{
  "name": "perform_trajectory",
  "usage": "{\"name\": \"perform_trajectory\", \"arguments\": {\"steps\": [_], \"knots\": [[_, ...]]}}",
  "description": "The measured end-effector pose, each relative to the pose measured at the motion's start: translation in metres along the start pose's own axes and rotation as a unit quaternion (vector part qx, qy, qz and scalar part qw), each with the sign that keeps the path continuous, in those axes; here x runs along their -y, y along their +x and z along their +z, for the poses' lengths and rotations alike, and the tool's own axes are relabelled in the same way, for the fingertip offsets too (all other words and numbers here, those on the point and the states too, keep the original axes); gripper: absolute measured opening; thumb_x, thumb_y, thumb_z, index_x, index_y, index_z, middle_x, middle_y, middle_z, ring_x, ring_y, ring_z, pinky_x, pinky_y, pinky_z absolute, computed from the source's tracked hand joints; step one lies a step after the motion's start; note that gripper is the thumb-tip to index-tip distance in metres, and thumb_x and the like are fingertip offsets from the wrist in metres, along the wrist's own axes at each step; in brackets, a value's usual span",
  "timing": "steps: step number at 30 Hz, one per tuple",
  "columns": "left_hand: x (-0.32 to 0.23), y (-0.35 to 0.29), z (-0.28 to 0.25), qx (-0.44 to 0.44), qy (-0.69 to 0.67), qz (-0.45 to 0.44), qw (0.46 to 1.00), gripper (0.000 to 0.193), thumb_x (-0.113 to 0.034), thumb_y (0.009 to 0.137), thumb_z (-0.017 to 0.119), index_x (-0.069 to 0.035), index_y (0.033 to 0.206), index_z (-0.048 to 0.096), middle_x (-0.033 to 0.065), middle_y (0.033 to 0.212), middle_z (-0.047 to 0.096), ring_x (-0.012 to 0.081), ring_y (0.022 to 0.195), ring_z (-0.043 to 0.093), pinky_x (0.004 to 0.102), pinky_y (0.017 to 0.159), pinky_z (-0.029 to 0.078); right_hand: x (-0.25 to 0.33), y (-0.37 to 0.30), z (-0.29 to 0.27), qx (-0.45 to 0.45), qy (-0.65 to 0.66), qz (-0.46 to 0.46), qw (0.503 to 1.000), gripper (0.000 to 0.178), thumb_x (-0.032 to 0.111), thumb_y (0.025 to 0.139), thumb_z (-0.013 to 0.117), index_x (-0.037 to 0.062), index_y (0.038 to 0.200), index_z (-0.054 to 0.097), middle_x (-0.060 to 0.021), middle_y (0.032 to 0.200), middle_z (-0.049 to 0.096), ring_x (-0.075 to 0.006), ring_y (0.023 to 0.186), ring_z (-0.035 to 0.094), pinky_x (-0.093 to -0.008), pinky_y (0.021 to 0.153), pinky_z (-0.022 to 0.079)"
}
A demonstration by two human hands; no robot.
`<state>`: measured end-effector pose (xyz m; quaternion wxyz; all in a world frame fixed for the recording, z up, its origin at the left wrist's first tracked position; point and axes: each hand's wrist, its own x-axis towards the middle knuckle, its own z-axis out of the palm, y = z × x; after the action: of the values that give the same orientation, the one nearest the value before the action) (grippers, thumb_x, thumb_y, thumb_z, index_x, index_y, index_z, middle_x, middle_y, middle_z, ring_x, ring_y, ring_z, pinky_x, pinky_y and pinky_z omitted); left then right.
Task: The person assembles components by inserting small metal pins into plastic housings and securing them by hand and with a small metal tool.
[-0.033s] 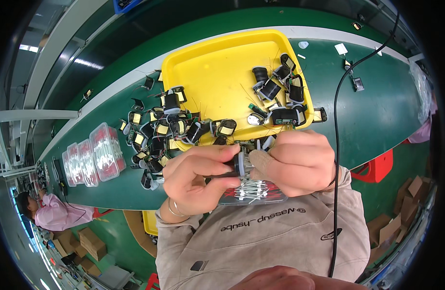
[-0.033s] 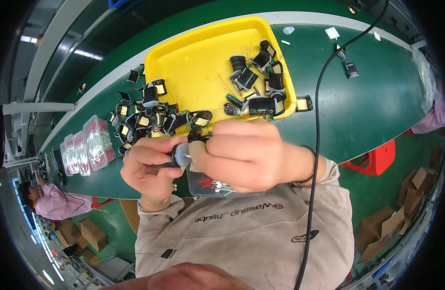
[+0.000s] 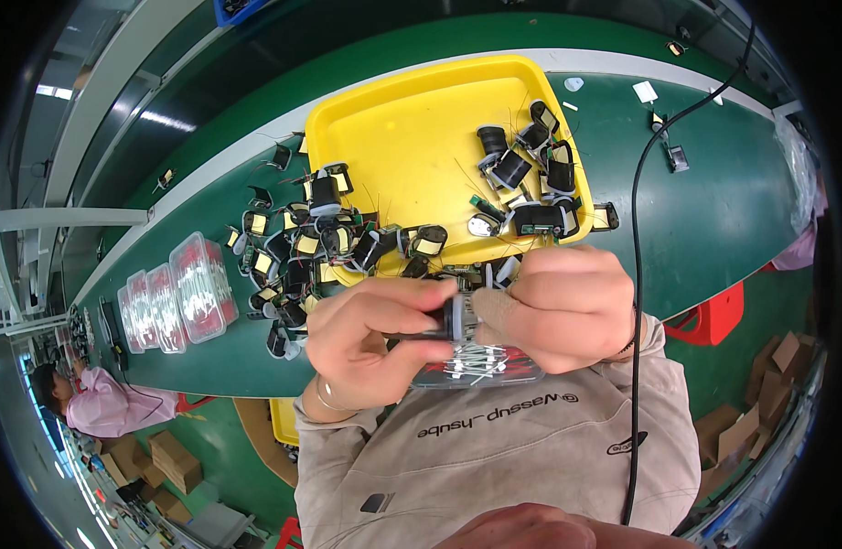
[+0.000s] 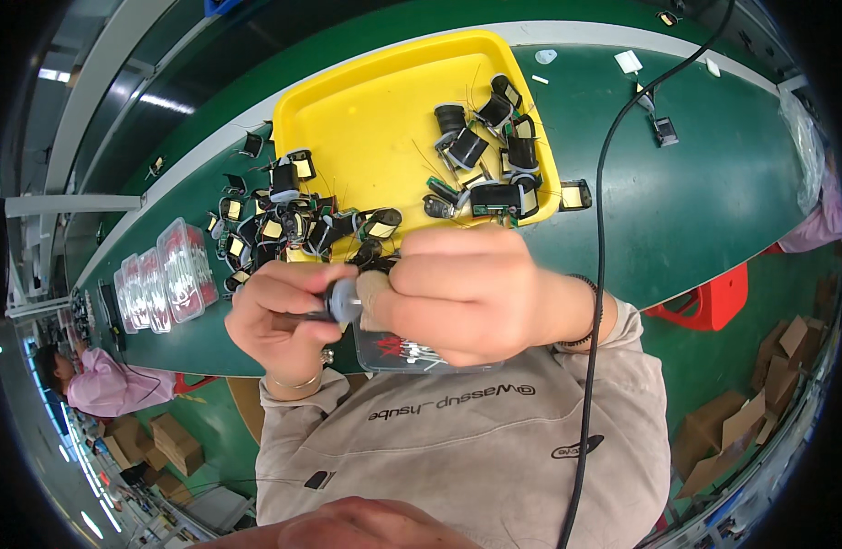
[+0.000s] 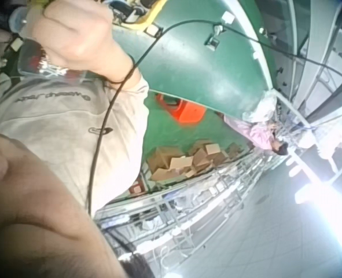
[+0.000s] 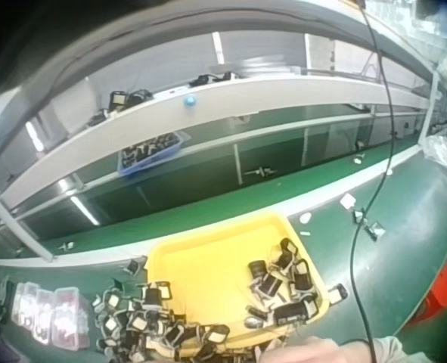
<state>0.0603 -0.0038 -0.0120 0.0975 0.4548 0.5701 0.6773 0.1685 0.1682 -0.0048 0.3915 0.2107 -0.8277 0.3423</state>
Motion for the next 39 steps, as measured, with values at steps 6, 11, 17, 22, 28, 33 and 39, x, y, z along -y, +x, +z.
{"name": "perform_trajectory", "arguments": {"steps": [6, 11, 17, 22, 28, 33, 39], "knots": [[-0.007, 0.004, -0.002, 0.036, -0.048, -0.058, 0.997, 0.024, -0.002, 0.062, 0.08, 0.005, 0.075, 0.06, 0.0221, 0.083, 0.067, 0.0262, 0.078, 0.069, 0.0301, 0.067, 0.054, 0.01, 0.002, 0.004, -0.015, -0.057, -0.017, 0.998, 0.029, 0.002, 0.054, 0.068, -0.0055, 0.081, 0.066, -0.0048, 0.059, 0.051, -0.0146, 0.046, 0.043, -0.0259, 0.037, 0.032], [-0.005, 0.005, -0.002, 0.043, -0.001, -0.062, 0.997, 0.023, -0.003, 0.066, 0.078, 0.004, 0.079, 0.06, 0.0202, 0.086, 0.067, 0.0253, 0.081, 0.068, 0.0304, 0.071, 0.053, 0.0, 0.005, -0.001, 0.013, -0.005, 0.051, 0.999, 0.028, 0.003, 0.055, 0.067, -0.002, 0.082, 0.064, -0.0039, 0.063, 0.049, -0.0172, 0.05, 0.047, -0.0273, 0.043, 0.038], [0.009, 0.017, -0.003, 0.007, -0.118, -0.147, 0.982, 0.017, 0.004, 0.077, 0.068, 0.004, 0.089, 0.055, 0.017, 0.1, 0.064, 0.018, 0.091, 0.062, 0.0285, 0.082, 0.049, -0.008, 0.014, 0.007, -0.025, -0.02, 0.129, 0.991, 0.024, 0.009, 0.067, 0.072, -0.0004, 0.088, 0.065, -0.007, 0.065, 0.056, -0.0206, 0.054, 0.053, -0.0301, 0.049, 0.042], [0.016, 0.031, 0.001, 0.016, -0.129, -0.203, 0.97, 0.023, -0.016, 0.086, 0.063, 0.002, 0.094, 0.052, 0.0147, 0.101, 0.061, 0.0165, 0.092, 0.062, 0.0295, 0.072, 0.057, -0.016, 0.007, -0.004, -0.061, -0.096, 0.187, 0.976, 0.021, 0.014, 0.078, 0.067, 0.0001, 0.093, 0.066, -0.0086, 0.073, 0.064, -0.023, 0.058, 0.056, -0.031, 0.055, 0.045], [0.033, 0.066, 0.008, -0.009, -0.186, -0.223, 0.957, 0.012, -0.002, 0.084, 0.062, 0.002, 0.094, 0.058, 0.0151, 0.108, 0.061, 0.0158, 0.092, 0.061, 0.0282, 0.083, 0.051, -0.027, 0.008, -0.017, -0.16, -0.096, 0.214, 0.959, 0.021, 0.006, 0.083, 0.058, -0.003, 0.101, 0.062, -0.0101, 0.085, 0.066, -0.0195, 0.065, 0.058, -0.0281, 0.064, 0.047], [0.124, 0.152, -0.016, -0.078, 0.162, -0.048, 0.983, 0.031, -0.019, 0.083, 0.065, -0.002, 0.108, 0.061, 0.0156, 0.122, 0.054, 0.0276, 0.113, 0.051, 0.0358, 0.097, 0.039, -0.03, 0.007, -0.042, -0.313, -0.133, 0.218, 0.915, 0.062, 0.047, 0.095, 0.037, -0.0047, 0.131, 0.038, -0.0228, 0.111, 0.059, -0.025, 0.1, 0.058, -0.0347, 0.082, 0.049], [0.149, 0.146, 0.026, 0.179, 0.417, 0.116, 0.884, 0.047, -0.037, 0.081, 0.065, -0.003, 0.112, 0.056, 0.0191, 0.115, 0.057, 0.0338, 0.109, 0.053, 0.0423, 0.091, 0.042, -0.034, -0.003, -0.056, -0.333, -0.117, 0.191, 0.916, 0.056, 0.04, 0.096, 0.038, -0.0058, 0.129, 0.04, -0.024, 0.112, 0.058, -0.029, 0.104, 0.058, -0.0375, 0.084, 0.048]]}}
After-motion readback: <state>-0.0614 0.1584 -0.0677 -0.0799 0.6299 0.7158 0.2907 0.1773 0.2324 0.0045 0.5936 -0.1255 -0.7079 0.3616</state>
